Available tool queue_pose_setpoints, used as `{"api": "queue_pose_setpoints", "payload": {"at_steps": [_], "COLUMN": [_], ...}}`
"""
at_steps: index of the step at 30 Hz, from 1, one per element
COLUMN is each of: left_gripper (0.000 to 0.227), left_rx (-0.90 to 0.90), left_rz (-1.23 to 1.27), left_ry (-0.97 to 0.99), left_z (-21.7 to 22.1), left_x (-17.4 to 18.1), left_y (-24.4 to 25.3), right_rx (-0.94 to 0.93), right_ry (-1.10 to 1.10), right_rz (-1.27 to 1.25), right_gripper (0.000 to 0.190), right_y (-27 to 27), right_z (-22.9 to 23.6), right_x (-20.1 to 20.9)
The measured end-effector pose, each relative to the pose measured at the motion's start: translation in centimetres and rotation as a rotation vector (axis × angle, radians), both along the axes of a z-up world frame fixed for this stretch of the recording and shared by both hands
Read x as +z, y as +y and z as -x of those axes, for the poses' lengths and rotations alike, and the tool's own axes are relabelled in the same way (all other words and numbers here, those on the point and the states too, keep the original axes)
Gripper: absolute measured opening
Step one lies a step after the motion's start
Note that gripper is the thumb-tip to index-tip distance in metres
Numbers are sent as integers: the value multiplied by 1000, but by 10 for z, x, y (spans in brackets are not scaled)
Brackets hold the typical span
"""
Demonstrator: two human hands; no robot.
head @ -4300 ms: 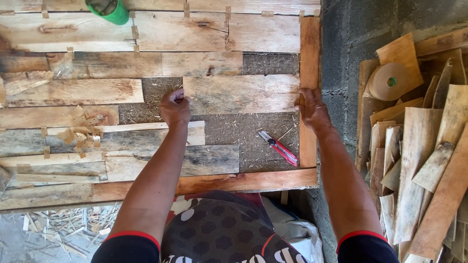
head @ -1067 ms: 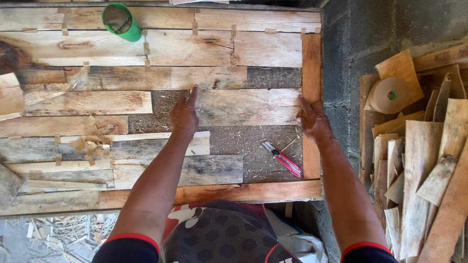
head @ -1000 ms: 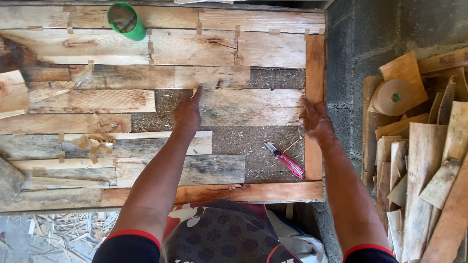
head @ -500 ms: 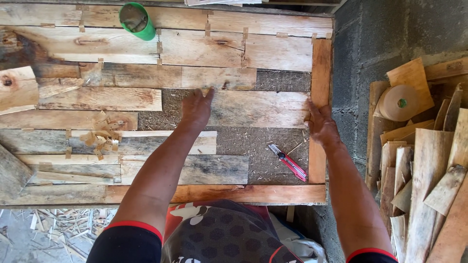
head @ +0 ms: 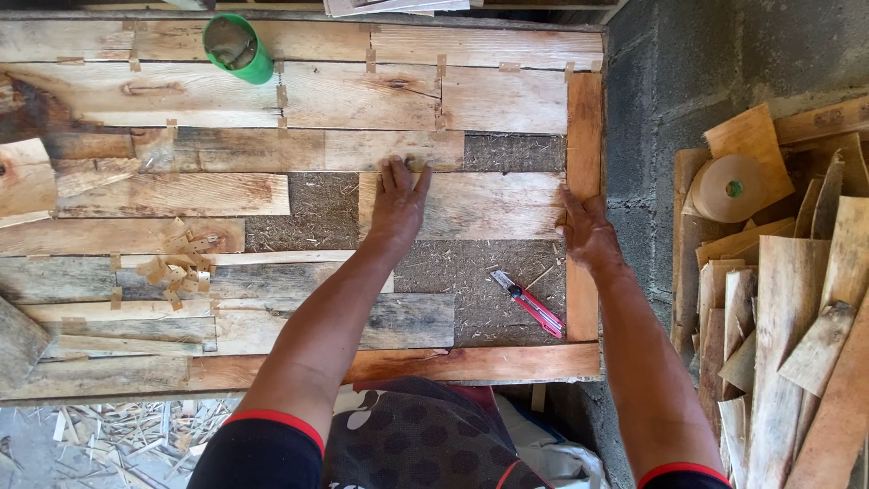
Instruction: Fitting and trimming thin wood slats onto a larger wooden board or frame using a utility knife.
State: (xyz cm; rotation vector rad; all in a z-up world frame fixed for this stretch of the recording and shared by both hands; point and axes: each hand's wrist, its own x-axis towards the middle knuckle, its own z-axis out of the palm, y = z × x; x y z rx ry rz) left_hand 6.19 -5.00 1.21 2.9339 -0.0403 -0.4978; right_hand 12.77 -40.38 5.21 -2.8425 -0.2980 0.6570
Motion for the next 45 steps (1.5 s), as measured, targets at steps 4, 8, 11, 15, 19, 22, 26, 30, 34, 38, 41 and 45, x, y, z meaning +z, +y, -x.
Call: {"api": "queue_pose_setpoints", "payload": {"at_steps": [4, 8, 11, 15, 19, 22, 26, 30, 34, 38, 41, 45], "left_gripper": [75, 77, 83, 88, 92, 89, 91, 87, 79, 74, 56, 49], "left_rx": [44, 43, 36, 39, 30, 36, 18, 44, 146, 205, 392, 763], "left_rz": [-70, -93, -93, -100, -128, -130, -142, -95, 68, 216, 37, 86], "left_ry": [105, 130, 137, 143, 162, 122, 116, 149, -93, -375, -416, -500], "left_z": [-8, -11, -11, -11, -11, -9, -9, -9, 3, 26, 36, 46], "left_x": [21, 8, 9, 12, 12, 7, 13, 24, -12, -30, -1, 4], "left_y": [-18, -22, -22, -24, -23, -24, -23, -22, -12, 3, 0, 1], "right_rx": [-26, -51, -58, -23, -66, -129, -90, -173, -230, -228, -204, -181], "right_ry": [25, 41, 40, -21, 44, 137, 78, 122, 168, 152, 141, 114], "right_rz": [1, -7, -10, -42, -8, 35, -9, -43, -30, -29, -22, -17], "right_gripper": [75, 75, 74, 74, 73, 74, 77, 67, 51, 49, 48, 46], "right_y": [7, 7, 5, -3, 13, 14, 7, 14, 13, 11, 10, 10], "right_z": [0, 0, -1, -2, -1, -1, 0, 0, 0, 2, 2, 4], "right_x": [10, 9, 6, -7, 16, 19, 8, 17, 14, 12, 10, 11]}}
